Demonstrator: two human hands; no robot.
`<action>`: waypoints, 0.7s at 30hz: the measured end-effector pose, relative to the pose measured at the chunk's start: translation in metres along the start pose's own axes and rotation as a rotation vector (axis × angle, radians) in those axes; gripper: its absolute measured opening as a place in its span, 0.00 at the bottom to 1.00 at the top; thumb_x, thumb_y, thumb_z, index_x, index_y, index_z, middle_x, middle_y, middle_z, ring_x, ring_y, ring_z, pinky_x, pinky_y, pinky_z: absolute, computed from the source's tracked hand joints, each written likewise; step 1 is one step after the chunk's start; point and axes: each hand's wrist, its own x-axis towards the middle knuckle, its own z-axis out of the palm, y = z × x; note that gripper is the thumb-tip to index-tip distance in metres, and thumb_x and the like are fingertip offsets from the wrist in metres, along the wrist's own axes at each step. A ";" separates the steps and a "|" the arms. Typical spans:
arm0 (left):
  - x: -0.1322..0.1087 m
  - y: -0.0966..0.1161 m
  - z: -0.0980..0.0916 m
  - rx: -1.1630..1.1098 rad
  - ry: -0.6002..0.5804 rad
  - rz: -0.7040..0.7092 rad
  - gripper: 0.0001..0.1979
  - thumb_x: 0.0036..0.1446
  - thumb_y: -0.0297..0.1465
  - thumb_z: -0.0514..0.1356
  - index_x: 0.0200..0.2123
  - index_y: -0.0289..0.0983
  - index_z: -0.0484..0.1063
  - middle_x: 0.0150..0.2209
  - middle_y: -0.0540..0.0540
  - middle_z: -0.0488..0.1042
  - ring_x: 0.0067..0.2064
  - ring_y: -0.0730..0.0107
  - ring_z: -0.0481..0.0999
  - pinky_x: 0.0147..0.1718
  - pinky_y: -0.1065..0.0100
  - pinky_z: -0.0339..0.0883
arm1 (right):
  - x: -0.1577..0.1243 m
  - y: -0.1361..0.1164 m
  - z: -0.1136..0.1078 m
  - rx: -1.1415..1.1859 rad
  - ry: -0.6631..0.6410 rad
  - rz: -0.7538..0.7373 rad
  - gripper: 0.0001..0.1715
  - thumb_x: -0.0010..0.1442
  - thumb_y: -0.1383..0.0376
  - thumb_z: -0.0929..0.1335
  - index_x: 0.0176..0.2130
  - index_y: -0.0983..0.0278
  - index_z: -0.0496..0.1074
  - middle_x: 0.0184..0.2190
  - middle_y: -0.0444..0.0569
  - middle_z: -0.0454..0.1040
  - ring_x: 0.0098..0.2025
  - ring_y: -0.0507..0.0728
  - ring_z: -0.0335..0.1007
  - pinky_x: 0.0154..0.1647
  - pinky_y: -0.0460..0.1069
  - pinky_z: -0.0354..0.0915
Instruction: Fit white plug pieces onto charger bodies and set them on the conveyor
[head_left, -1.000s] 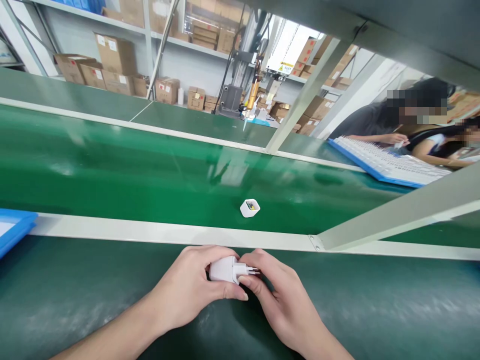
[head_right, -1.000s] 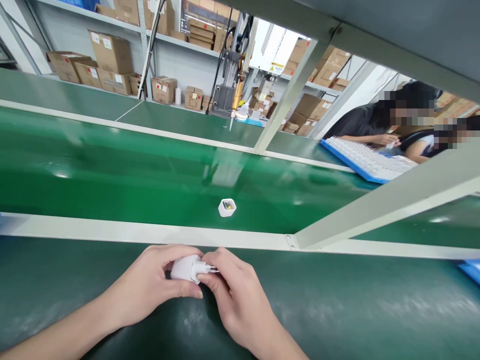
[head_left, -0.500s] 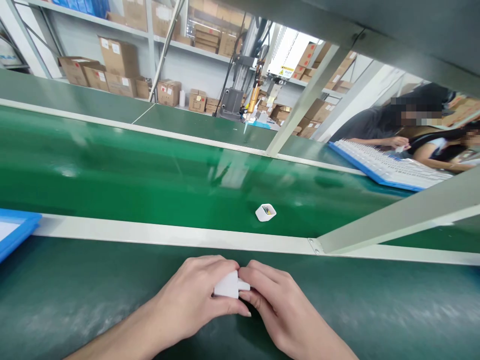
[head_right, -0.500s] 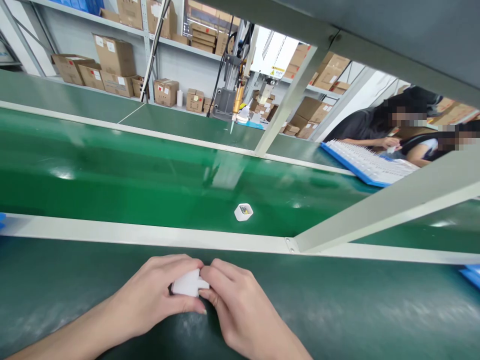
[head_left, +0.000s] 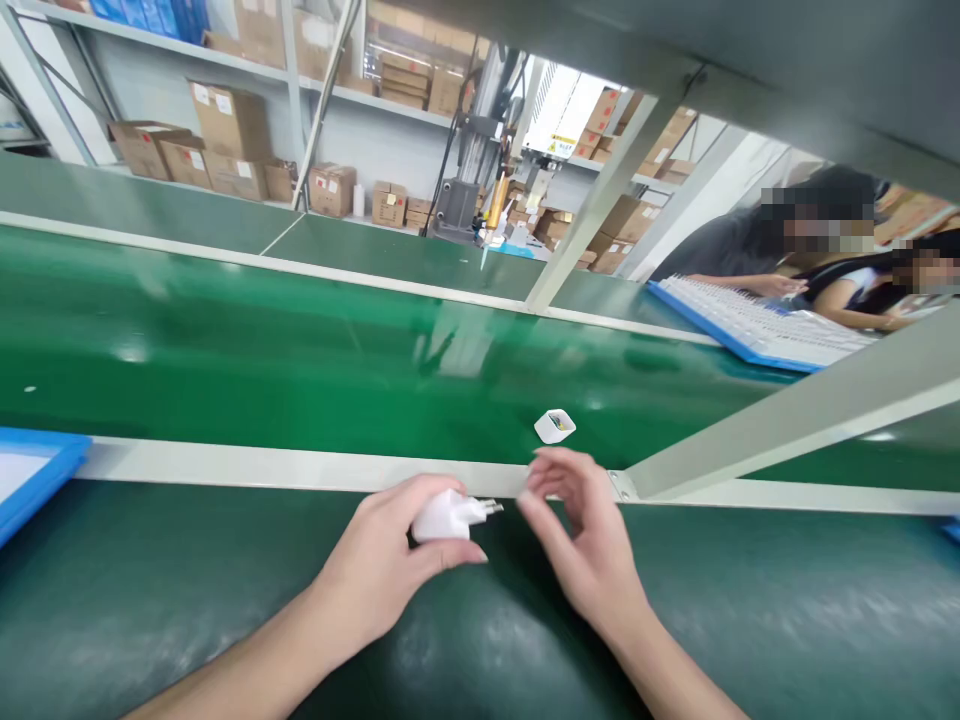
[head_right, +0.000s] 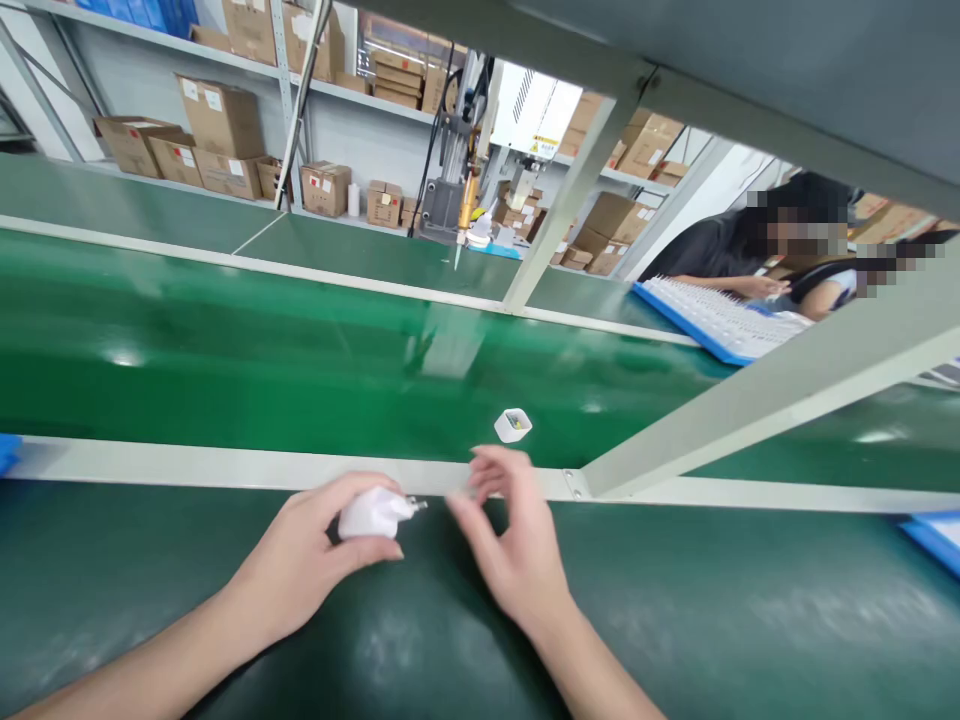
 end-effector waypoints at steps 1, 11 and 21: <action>0.005 0.000 -0.005 0.006 0.072 0.032 0.17 0.54 0.32 0.72 0.46 0.44 0.75 0.47 0.52 0.77 0.47 0.65 0.74 0.47 0.69 0.66 | 0.005 0.012 -0.004 -0.085 0.093 0.030 0.20 0.70 0.55 0.67 0.58 0.58 0.62 0.48 0.52 0.67 0.44 0.58 0.69 0.48 0.54 0.69; 0.058 -0.035 -0.115 0.556 0.434 -0.063 0.15 0.61 0.34 0.65 0.51 0.40 0.77 0.48 0.42 0.77 0.51 0.52 0.72 0.53 0.55 0.65 | 0.067 0.088 -0.028 -0.802 0.095 0.127 0.39 0.68 0.48 0.60 0.63 0.73 0.68 0.64 0.80 0.51 0.65 0.88 0.51 0.54 0.74 0.60; 0.058 -0.036 -0.126 0.606 0.331 -0.034 0.16 0.73 0.35 0.49 0.54 0.33 0.69 0.49 0.40 0.78 0.51 0.57 0.76 0.51 0.57 0.68 | 0.068 0.054 -0.024 -0.471 -0.021 -0.019 0.23 0.62 0.47 0.63 0.40 0.62 0.75 0.43 0.60 0.79 0.44 0.70 0.78 0.39 0.58 0.75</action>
